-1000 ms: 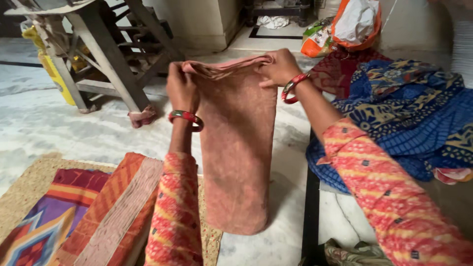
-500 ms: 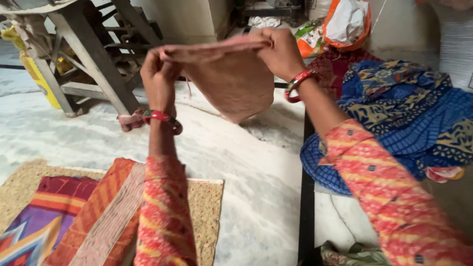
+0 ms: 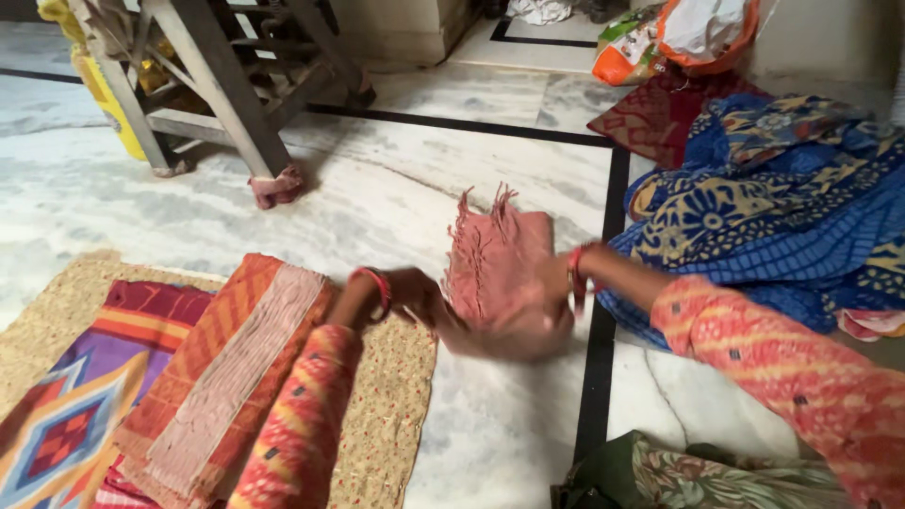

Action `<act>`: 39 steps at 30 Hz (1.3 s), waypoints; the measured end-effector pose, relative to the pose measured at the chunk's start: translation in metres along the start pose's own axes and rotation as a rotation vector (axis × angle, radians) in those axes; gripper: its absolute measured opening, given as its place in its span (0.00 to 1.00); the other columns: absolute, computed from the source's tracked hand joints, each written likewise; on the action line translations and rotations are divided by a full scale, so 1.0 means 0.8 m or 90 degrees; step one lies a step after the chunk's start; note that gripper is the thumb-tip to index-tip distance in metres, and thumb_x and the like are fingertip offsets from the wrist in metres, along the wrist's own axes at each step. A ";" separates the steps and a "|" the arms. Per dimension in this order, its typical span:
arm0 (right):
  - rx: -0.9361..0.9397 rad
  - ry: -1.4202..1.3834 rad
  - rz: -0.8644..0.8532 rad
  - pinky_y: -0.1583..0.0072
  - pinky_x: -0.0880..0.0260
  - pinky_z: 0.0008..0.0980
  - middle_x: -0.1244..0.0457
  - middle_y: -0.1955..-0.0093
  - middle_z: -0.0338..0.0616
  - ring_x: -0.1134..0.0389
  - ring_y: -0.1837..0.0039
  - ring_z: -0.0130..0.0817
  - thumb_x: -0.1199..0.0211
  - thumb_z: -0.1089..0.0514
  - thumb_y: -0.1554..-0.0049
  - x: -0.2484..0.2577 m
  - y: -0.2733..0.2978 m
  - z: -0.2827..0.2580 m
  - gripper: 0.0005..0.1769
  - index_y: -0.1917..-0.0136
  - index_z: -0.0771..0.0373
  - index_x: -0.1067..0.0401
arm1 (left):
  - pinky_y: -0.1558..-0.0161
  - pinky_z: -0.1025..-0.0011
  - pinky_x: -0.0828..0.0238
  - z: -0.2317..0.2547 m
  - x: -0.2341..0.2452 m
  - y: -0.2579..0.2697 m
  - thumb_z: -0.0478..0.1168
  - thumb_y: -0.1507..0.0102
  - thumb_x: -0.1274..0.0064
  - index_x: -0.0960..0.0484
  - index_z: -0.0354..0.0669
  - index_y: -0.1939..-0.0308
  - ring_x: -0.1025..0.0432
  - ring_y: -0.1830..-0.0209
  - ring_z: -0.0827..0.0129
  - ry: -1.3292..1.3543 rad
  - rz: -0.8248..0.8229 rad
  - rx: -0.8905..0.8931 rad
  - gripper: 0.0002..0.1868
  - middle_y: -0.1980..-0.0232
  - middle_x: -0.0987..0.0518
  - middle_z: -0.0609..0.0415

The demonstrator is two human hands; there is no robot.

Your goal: The person sits on the floor and folds a pink textile, then a blue patterned textile, stacking them on a pile of other folded textiles.

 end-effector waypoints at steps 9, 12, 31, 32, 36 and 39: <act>0.036 -0.032 -0.188 0.58 0.25 0.38 0.29 0.64 0.50 0.27 0.61 0.39 0.26 0.50 0.56 -0.190 -0.047 0.000 0.15 0.62 0.65 0.20 | 0.53 0.62 0.22 -0.086 -0.140 -0.056 0.44 0.34 0.51 0.15 0.44 0.53 0.19 0.53 0.60 -0.418 0.028 0.064 0.13 0.53 0.14 0.50; 0.031 -0.031 -0.178 0.57 0.26 0.39 0.29 0.63 0.51 0.27 0.60 0.41 0.26 0.50 0.56 -0.194 -0.056 0.012 0.16 0.62 0.65 0.20 | 0.53 0.62 0.23 -0.073 -0.194 -0.064 0.47 0.34 0.50 0.14 0.44 0.54 0.19 0.53 0.58 -0.298 -0.166 -0.028 0.14 0.53 0.14 0.49; -0.169 0.140 0.494 0.49 0.26 0.50 0.30 0.56 0.63 0.27 0.52 0.58 0.42 0.60 0.47 -0.020 -0.138 0.154 0.11 0.58 0.66 0.20 | 0.43 0.57 0.27 -0.042 -0.012 -0.223 0.40 0.39 0.47 0.23 0.40 0.41 0.25 0.43 0.46 0.019 0.480 -0.007 0.22 0.45 0.19 0.34; -0.181 0.181 0.445 0.49 0.25 0.49 0.30 0.55 0.62 0.26 0.51 0.57 0.43 0.61 0.46 -0.033 -0.140 0.152 0.11 0.57 0.66 0.21 | 0.41 0.56 0.28 -0.046 -0.019 -0.215 0.39 0.39 0.49 0.25 0.39 0.38 0.25 0.42 0.45 0.026 0.488 -0.002 0.24 0.44 0.20 0.34; -0.066 0.242 0.394 0.47 0.26 0.48 0.30 0.53 0.60 0.27 0.49 0.54 0.42 0.63 0.51 -0.068 -0.135 0.106 0.11 0.58 0.67 0.20 | 0.46 0.53 0.25 -0.020 -0.081 -0.184 0.40 0.32 0.55 0.29 0.35 0.38 0.24 0.45 0.43 -0.275 0.351 -0.041 0.20 0.44 0.22 0.35; -0.053 0.228 0.262 0.41 0.27 0.45 0.31 0.42 0.54 0.28 0.40 0.50 0.44 0.61 0.46 -0.119 -0.138 0.074 0.18 0.43 0.64 0.27 | 0.40 0.52 0.30 -0.004 -0.166 -0.149 0.38 0.38 0.48 0.40 0.31 0.29 0.32 0.33 0.48 -0.510 0.242 -0.131 0.35 0.29 0.34 0.36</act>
Point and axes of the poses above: each hand's wrist, its own y-axis away from the middle knuckle, its own x-axis out of the back of the hand, z = x × y, the point moved 8 cm from there along -y, towards the middle knuckle
